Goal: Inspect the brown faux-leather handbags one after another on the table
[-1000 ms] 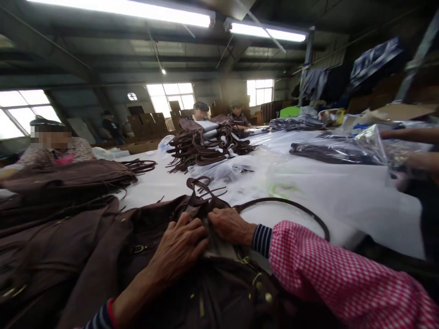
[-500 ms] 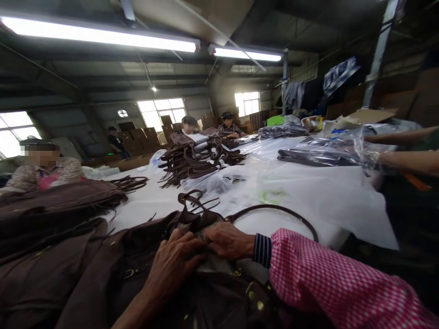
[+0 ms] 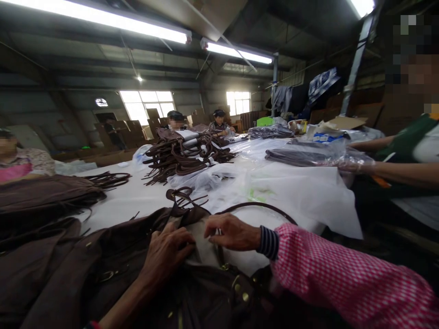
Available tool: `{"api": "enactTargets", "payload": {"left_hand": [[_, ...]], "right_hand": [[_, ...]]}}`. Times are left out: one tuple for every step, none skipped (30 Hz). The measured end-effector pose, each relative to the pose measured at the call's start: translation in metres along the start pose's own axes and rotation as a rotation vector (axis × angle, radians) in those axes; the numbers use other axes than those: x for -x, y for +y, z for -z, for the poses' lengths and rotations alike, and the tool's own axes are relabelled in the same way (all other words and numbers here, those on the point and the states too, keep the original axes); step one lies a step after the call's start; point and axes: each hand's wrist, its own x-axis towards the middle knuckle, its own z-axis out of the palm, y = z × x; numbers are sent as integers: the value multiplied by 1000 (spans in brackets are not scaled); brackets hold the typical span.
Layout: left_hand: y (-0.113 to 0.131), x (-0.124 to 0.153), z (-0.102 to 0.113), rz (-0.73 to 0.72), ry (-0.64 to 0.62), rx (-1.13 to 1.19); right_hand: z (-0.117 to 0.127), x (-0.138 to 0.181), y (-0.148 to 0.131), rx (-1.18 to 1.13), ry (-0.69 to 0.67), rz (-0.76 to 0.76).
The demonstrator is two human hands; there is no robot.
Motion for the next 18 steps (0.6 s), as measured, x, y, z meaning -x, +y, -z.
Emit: {"api": "enactTargets", "payload": {"left_hand": [[0,1,-1,-9,15,-1],[-1,2,-2,-19,30,-2],[-1,2,-3,-27,43,-3],[-1,2,-4,-33,53,-5],[-2,2,-4,-39,59,-6],[-2,2,-4,-44,61,-6],[-2,2,-4,-48,62,-4],[-2,2,-4,-51,60,1],[-2,1,-4,-54,61,6],[-2,1,-4,-56,64,11],[-2,1,-4,-59,68,15],[-3,1,-4,-62,73,19],[-3,2,-4,-65,78,23],[-3,2,-4,-68,81,28],[-3,3,-4,-66,84,31],[-2,3,-4,-63,85,35],[-2,4,-4,-57,85,37],[-1,4,-3,-51,86,38]], "right_hand": [[16,13,0,75,24,2],[33,28,1,159,57,-34],[51,45,4,224,91,-92],[68,62,8,283,108,-159],[85,80,13,357,110,-243],[100,96,18,442,108,-333],[112,112,24,515,90,-421],[120,125,28,574,77,-485],[126,135,32,597,57,-532],[128,143,36,601,41,-562],[128,148,38,592,29,-579],[125,151,41,582,20,-587],[122,151,43,584,19,-588],[117,150,45,601,25,-586],[113,149,46,628,33,-583],[110,148,48,655,40,-577],[108,146,50,676,46,-570],[106,146,51,692,49,-558]]}}
